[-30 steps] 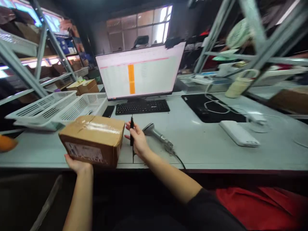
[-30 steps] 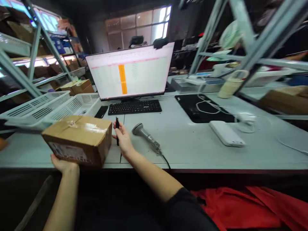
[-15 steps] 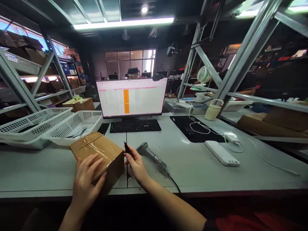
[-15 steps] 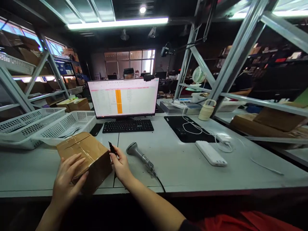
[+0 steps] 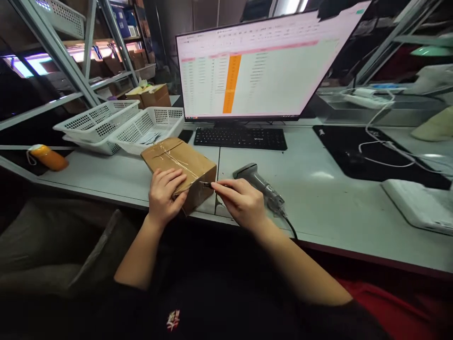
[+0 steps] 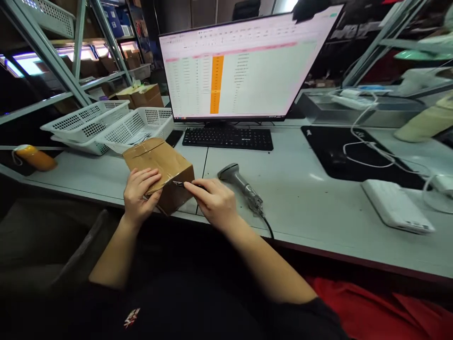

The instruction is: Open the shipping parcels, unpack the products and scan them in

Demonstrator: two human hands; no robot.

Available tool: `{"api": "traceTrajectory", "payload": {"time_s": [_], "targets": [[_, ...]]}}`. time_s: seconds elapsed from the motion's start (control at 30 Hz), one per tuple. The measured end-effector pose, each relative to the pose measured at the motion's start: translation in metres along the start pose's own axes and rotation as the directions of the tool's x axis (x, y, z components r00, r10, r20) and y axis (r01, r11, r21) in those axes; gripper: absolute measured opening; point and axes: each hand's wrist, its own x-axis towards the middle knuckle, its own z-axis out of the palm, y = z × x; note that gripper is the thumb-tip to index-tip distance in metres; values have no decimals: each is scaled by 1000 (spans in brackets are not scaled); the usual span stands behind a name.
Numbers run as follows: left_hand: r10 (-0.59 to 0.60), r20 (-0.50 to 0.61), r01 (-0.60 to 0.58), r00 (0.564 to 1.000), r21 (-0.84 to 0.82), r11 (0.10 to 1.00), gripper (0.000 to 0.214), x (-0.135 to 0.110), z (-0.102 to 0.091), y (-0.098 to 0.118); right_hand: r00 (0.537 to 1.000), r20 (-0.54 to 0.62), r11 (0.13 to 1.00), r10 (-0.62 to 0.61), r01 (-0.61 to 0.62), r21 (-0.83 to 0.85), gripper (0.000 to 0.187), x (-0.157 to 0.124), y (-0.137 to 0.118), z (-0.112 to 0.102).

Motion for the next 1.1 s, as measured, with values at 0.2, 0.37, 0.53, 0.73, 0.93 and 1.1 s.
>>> {"api": "traceTrajectory", "payload": {"time_s": [0.2,0.37,0.53,0.73,0.93,1.1], "targets": [[61,-54,-61,997,2,998,29,0,2,-5,990,55,960,-132,142,-242,30,2,-20,6],[100,-84,-100,991,9,995,28,2,1,-5,986,8,951,-165,161,-266,29,7,-26,11],[104,-83,-107,991,-29,994,26,2,-2,-9,991,-22,950,-131,119,-288,30,8,-17,10],[55,-99,-63,994,-80,995,24,-2,-1,-2,986,-163,957,19,-65,-281,26,9,8,-1],[-40,-35,35,999,-124,992,37,5,2,-7,831,57,721,553,-512,466,36,-23,1,12],[-609,-209,431,765,-535,726,58,34,16,-94,626,450,54,637,-618,784,42,-25,-43,17]]}}
